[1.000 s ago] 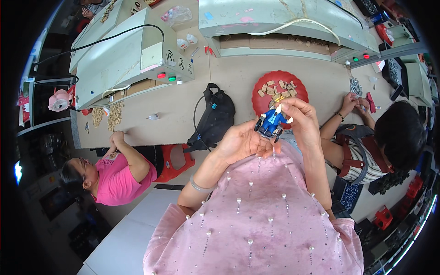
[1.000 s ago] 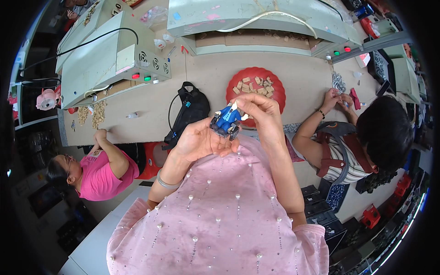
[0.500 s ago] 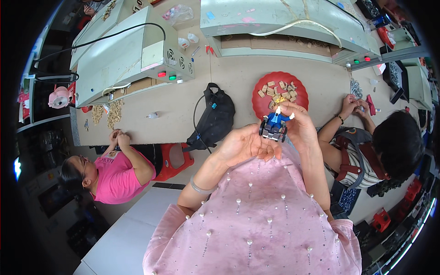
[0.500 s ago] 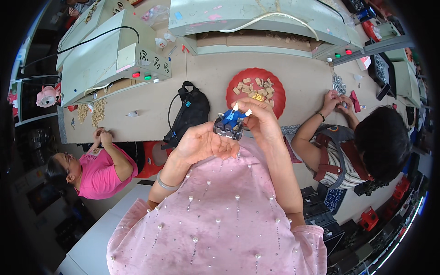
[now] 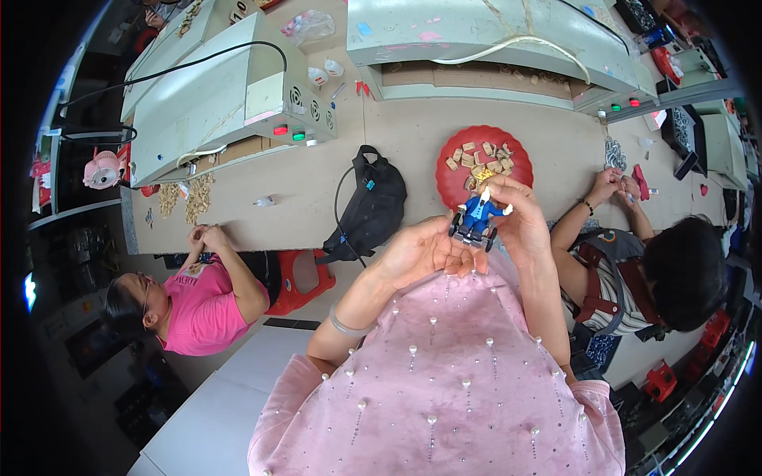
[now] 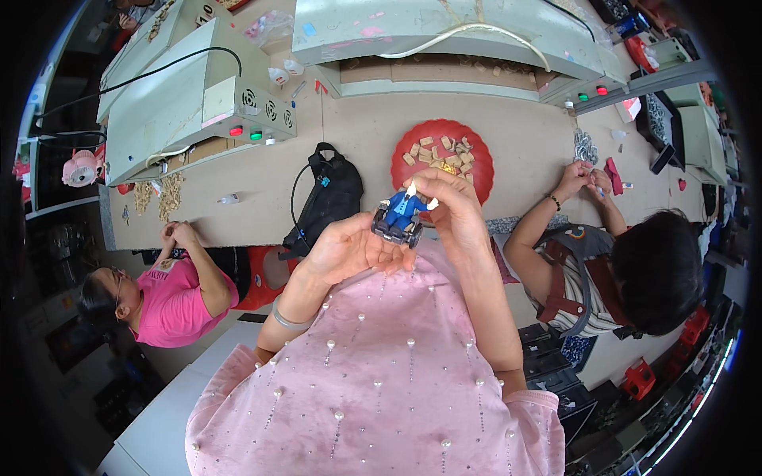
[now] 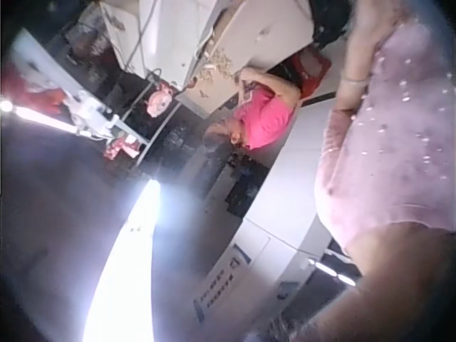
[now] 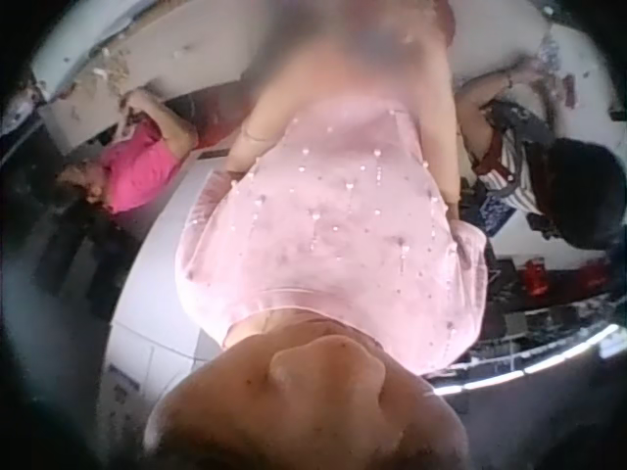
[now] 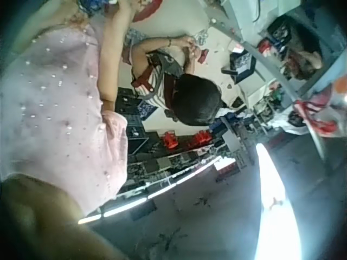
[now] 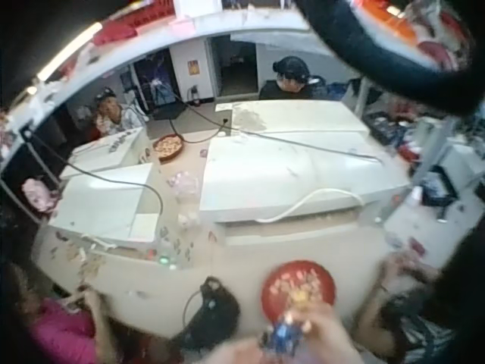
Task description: The person assembles small electronic components and plastic parts by hand, taking them from trays and bins.
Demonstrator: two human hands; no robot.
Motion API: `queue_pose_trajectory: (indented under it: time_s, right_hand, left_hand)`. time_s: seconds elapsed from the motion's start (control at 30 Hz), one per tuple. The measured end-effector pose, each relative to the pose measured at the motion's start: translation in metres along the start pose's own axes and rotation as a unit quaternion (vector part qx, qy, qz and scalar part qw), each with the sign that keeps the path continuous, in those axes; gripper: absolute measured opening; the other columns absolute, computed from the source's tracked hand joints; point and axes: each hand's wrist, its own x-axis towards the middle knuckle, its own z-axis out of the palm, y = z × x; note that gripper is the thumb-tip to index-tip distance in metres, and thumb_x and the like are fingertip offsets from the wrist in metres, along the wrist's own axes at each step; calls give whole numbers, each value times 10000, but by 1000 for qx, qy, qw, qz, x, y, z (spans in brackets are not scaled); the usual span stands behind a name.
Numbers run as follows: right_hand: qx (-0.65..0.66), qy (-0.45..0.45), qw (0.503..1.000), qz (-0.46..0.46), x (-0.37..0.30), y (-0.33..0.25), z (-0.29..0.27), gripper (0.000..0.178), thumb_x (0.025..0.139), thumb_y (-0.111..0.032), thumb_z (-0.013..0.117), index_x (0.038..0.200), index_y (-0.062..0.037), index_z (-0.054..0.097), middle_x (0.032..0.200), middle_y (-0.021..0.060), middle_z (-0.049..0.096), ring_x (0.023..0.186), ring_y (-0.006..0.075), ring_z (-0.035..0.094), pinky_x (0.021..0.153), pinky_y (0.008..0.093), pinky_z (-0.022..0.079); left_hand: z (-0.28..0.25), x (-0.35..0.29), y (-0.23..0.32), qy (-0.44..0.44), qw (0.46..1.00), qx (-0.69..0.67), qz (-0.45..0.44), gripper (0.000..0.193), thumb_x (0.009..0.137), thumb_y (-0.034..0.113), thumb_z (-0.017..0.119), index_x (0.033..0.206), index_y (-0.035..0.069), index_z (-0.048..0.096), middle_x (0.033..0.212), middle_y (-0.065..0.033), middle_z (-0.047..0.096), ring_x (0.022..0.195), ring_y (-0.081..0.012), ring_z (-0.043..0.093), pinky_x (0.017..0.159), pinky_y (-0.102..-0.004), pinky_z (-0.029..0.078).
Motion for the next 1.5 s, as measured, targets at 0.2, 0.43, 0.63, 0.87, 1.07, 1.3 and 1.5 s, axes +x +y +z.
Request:
queue_pose_trajectory:
  time_s: [0.2,0.43,0.63,0.87,1.07,1.3,1.5]
  right_hand:
    - [-47,-5,998,-49,-5,-7,3,148,820,-178,622,852,-39,661,764,10,628,728,78,566,652,236,439]
    - [-86,-22,992,-85,-8,-8,8,140,827,-193,616,839,-54,634,800,-14,590,754,71,517,641,226,379]
    - [-59,-21,993,-96,-8,-9,7,125,841,-149,628,845,-29,663,761,11,620,733,80,561,672,238,430]
    - [-54,-26,994,-95,-7,-9,3,130,843,-158,626,843,-33,663,784,11,621,751,86,559,703,251,429]
    - [-48,-27,996,-71,-3,-8,0,151,834,-181,622,837,-35,661,792,11,625,767,83,558,735,250,425]
    - [-5,6,1000,-8,1,-1,-2,153,820,-197,621,844,-48,650,801,0,621,771,89,563,754,247,438]
    - [-6,3,1000,-6,2,0,-3,149,816,-201,623,838,-56,645,808,-4,620,783,83,562,726,257,451]
  left_hand:
    - [-1,0,-1,16,1000,-7,0,577,985,429,244,1156,-64,491,979,-252,608,731,-211,562,645,-278,432]
    - [1,1,0,32,999,7,-4,549,978,397,281,1267,-44,433,996,-230,602,716,-200,534,633,-256,418]
    - [4,3,1,32,999,12,-1,526,980,378,287,1269,-34,438,1000,-226,604,710,-193,526,617,-256,401]
    - [3,5,2,29,999,27,2,523,980,385,291,1264,-27,442,1003,-230,605,704,-197,512,611,-262,393]
    - [7,4,6,32,999,34,-5,535,983,408,282,1240,-27,455,1000,-240,604,709,-206,533,628,-261,408]
    - [8,6,6,14,1000,3,-10,569,990,431,212,1249,-11,461,965,-266,614,701,-217,541,662,-281,417]
    - [6,5,6,12,1000,17,-12,608,985,469,194,1242,-11,466,970,-265,615,710,-217,538,689,-292,410]
